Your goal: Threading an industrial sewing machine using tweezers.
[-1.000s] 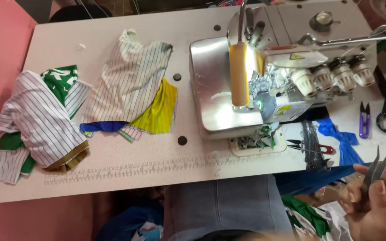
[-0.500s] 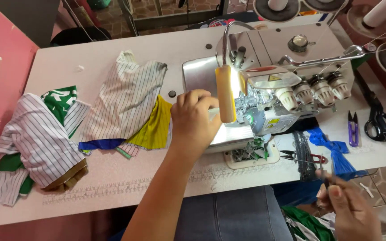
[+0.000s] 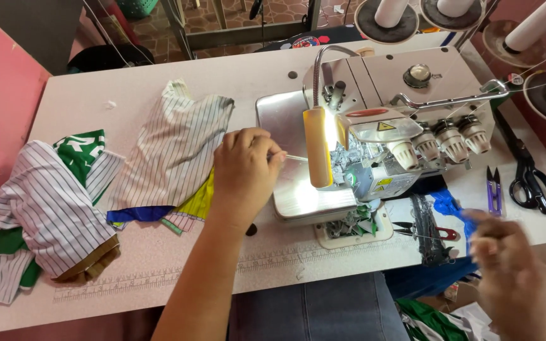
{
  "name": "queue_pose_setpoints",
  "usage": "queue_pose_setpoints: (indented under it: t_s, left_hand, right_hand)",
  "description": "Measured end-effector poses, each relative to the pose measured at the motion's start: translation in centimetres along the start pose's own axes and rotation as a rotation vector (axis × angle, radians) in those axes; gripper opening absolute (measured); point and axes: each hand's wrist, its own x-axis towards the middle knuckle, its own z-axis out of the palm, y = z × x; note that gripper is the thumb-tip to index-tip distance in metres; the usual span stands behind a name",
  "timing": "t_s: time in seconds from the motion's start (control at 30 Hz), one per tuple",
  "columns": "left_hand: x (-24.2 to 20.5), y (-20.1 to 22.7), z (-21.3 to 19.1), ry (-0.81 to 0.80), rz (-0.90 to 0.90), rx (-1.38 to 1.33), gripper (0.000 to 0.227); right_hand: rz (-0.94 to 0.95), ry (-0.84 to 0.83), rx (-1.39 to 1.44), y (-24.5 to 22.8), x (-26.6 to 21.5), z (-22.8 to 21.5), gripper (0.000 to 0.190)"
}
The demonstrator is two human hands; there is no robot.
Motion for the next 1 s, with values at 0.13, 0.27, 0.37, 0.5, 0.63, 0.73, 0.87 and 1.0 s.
queue_pose_setpoints:
  t_s: [0.13,0.27,0.37,0.5,0.63,0.73,0.87,1.0]
  left_hand:
    - [0.5,3.2,0.0,-0.18,0.05,-0.082,0.056]
    - [-0.6,4.5,2.4,0.028,0.091,-0.078,0.014]
    - [-1.4,4.6,3.2,0.009,0.07,0.036,0.018]
    - [-2.1,4.3,3.9,0.069,0.082,-0.094,0.018]
    - [-2.3,4.2,4.4,0.11,0.054,-0.111,0.018]
    - [-2.3,4.3,4.4,0.109,0.046,-0.112,0.018]
    - [-2.1,3.6,4.3,0.149,0.139,-0.033,0.022]
    - [-2.2,4.1,4.6,0.161,0.092,-0.066,0.022]
  right_hand:
    - [-0.055,0.213,0.376,3.2,6.2,-0.8,0.028]
    - [0.211,0.336,0.386,4.2,14.2,0.6,0.021]
    - [0.484,0.24,0.247,1.5,17.5,0.9,0.015]
    - [0.509,0.206,0.144,0.6,20.7,0.7,0.031]
    - [0.656,0.168,0.151,6.3,27.2,1.4,0.023]
    - [0.539,0.133,0.171,5.6,25.6,1.5,0.017]
    - [0.516,0.183,0.321,7.6,25.2,2.5,0.012]
    - [0.48,0.292,0.662,10.5,24.5,3.8,0.011]
